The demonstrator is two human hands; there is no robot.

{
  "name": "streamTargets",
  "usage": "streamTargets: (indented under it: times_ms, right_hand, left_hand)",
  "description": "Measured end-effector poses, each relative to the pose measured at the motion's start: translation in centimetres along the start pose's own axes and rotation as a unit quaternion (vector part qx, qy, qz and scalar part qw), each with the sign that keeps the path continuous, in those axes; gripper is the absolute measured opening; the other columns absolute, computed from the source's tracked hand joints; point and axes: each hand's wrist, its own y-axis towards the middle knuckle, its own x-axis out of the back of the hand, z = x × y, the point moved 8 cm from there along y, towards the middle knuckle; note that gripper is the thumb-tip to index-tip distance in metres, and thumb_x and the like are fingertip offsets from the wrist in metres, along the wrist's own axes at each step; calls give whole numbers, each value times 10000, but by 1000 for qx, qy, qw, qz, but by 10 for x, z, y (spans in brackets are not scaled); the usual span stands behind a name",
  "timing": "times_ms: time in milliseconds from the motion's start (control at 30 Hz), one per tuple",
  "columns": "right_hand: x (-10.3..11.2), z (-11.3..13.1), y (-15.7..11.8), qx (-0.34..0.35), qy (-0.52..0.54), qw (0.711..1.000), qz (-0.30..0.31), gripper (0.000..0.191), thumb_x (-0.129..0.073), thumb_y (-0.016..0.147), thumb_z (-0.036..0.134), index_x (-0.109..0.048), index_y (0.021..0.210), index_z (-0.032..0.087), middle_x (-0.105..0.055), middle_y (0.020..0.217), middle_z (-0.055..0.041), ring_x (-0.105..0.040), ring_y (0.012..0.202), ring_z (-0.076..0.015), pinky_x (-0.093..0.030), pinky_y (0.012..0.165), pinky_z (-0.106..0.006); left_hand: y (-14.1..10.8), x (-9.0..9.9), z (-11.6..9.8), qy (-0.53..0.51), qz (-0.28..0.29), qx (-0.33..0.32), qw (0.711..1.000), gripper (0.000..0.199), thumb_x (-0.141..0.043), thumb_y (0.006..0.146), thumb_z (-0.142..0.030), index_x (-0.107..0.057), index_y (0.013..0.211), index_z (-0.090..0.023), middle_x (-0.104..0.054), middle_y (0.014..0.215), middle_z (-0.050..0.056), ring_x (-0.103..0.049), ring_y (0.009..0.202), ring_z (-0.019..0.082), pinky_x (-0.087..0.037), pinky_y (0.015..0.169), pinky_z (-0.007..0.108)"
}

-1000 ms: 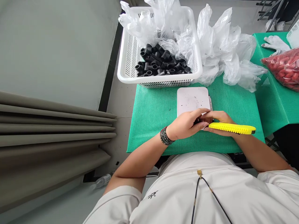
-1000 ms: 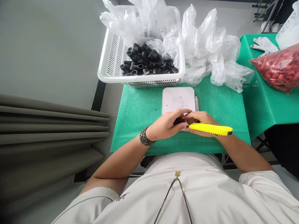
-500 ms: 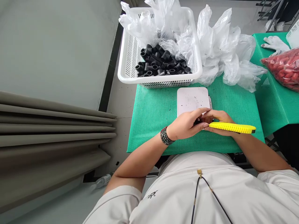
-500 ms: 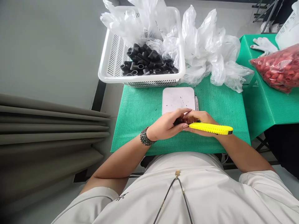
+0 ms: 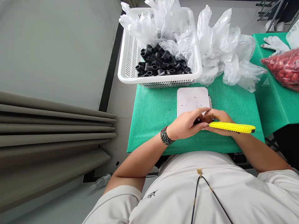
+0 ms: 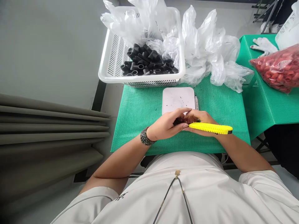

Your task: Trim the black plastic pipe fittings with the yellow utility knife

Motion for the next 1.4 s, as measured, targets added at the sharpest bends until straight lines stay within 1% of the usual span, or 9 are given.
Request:
streamTargets:
  times_ms: [267,500,700,900,1033,1267,1400]
  right_hand:
    - [-1,3,1,3,8,1000,4,397,-868,897,534,-701,1054,209,-760,819,-14,-672,655,-152,-563,621,-283]
    - [1,1,0,-4,-11,1000,-2,399,-861,891,548,-699,1014,204,-747,841,-24,-661,680,-154,-560,635,-289]
    - [1,3,1,11,-6,1000,6,379,-850,915,536,-704,1029,205,-754,850,-25,-666,682,-147,-551,633,-269]
    - [1,1,1,-7,-16,1000,16,395,-831,923,575,-714,1014,208,-756,826,-27,-668,672,-152,-545,621,-271]
    - [2,3,1,-3,-15,1000,13,366,-836,922,544,-715,997,207,-756,826,-24,-675,682,-150,-542,625,-262]
    - [2,4,3,-9,-23,1000,13,343,-843,914,507,-726,1031,207,-779,854,-29,-691,689,-152,-554,643,-265]
    - [3,5,3,-12,-30,999,13,359,-841,908,525,-721,1015,204,-784,857,-37,-698,688,-158,-560,644,-272]
  left_hand:
    - [0,-1,0,-1,-2,-3,1000,526,-577,1082,-428,-492,1533,-170,-780,1097,80,-738,904,165,-531,792,265]
    - [-1,-1,1,-6,2,4,1000,532,-587,1083,-422,-485,1538,-167,-790,1103,83,-747,897,165,-536,779,258]
    - [-1,-1,-1,26,-2,-5,1000,512,-572,1095,-421,-480,1534,-175,-796,1128,89,-766,935,181,-545,796,270]
    - [0,-1,-3,49,5,-7,999,493,-535,1113,-418,-469,1535,-172,-796,1125,93,-769,937,190,-536,789,276]
    - [0,-2,-2,58,13,-1,998,494,-529,1114,-424,-461,1533,-170,-795,1122,91,-767,916,190,-526,775,278]
    - [1,-2,-4,61,17,-3,998,488,-507,1117,-419,-460,1526,-157,-796,1133,95,-763,910,195,-519,764,281]
    - [1,-2,-4,65,18,0,998,475,-512,1115,-409,-460,1523,-173,-796,1126,88,-766,914,192,-525,771,279]
